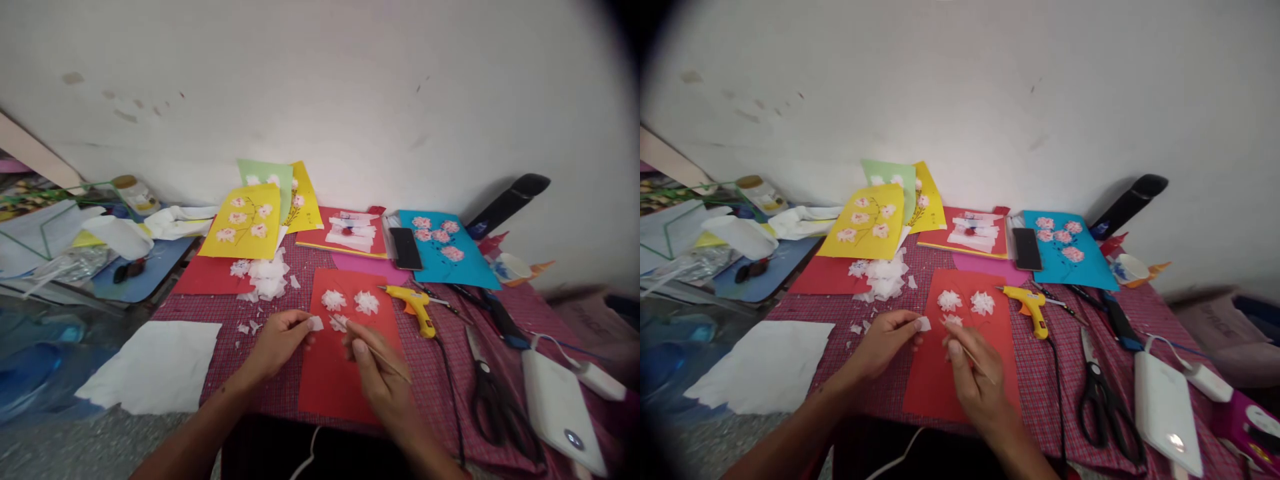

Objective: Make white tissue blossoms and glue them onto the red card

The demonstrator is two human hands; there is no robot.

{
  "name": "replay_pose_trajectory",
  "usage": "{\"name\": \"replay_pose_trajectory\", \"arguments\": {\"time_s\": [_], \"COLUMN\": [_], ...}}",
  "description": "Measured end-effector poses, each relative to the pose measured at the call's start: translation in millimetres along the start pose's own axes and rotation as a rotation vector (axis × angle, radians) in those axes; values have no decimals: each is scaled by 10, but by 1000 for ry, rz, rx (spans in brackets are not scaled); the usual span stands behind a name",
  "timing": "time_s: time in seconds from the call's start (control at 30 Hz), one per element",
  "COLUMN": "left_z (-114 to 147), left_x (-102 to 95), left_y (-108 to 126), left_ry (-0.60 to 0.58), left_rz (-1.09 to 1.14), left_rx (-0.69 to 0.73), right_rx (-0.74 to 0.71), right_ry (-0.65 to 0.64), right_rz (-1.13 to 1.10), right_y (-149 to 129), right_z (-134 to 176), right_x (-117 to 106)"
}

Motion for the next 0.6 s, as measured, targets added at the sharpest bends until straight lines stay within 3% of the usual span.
{"name": "replay_pose_trajectory", "arguments": {"time_s": [0.13,0.33,0.6], "left_z": [-27,-2,57], "left_x": [99,175,232], "left_y": [-13,48,-28], "left_ry": [-27,-63,-159], "left_rz": [4,-3,92], "left_rx": [1,1,-19], "right_rx": [-76,-70,95], "right_ry": [-22,3,61], "right_rz": [57,37,56], "right_y": [-113,6,129], "right_z": [93,76,124], "right_x": [-59,-7,-54]}}
Point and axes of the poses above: each hand's wrist, its own z-axis away from the middle knuckle, its own x-axis out of the palm, y = z × x, the point moved 6 cm from there along -z, towards the middle knuckle
